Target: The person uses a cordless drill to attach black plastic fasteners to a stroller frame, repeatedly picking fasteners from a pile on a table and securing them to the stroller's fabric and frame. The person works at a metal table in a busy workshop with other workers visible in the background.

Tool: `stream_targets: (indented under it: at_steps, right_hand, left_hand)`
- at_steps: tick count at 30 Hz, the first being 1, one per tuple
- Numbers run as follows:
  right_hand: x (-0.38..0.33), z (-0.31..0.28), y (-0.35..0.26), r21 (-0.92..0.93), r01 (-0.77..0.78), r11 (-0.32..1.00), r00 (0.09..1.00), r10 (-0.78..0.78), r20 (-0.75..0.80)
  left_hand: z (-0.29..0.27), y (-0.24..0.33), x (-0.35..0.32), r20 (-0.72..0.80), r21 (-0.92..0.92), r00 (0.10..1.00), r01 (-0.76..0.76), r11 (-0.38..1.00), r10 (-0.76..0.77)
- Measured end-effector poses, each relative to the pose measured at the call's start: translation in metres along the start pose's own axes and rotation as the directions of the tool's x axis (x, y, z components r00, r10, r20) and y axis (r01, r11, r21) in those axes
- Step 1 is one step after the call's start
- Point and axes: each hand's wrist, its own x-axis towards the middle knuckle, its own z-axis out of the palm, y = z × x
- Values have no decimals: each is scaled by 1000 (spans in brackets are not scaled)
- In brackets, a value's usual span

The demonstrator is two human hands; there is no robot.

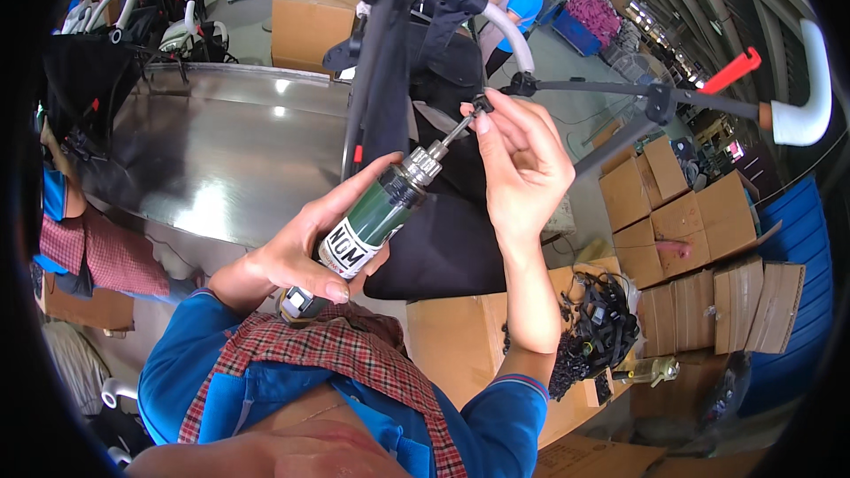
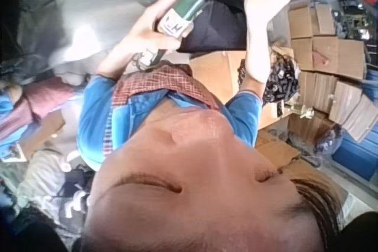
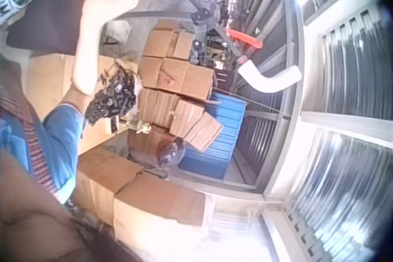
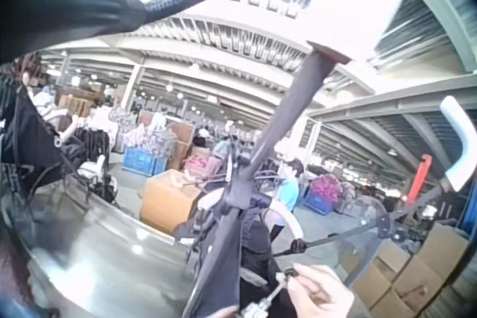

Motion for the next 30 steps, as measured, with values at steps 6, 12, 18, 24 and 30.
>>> stream_targets:
  at_steps: [6, 12, 18, 24, 30]
  right_hand:
    - [7, 32, 7, 113, 30, 993, 989, -46, 138]
    - [68, 65, 33, -63, -99, 993, 985, 107, 136]
    - [104, 102, 84, -254, 25, 967, 964, 45, 264]
    - [106, 100, 87, -192, 74, 979, 950, -10, 313]
    - [106, 99, 90, -256, 190, 948, 936, -96, 338]
  left_hand:
    - [-44, 17, -12, 80, -142, 997, 5, 990, 7]
    - [-68, 23, -19, 4, -253, 980, -193, 948, 201]
    - [-93, 22, -12, -207, -124, 952, -254, 959, 225]
    - [-110, 16, 3, -231, -72, 961, -172, 982, 152]
    - [-114, 15, 12, -239, 27, 957, -161, 987, 163]
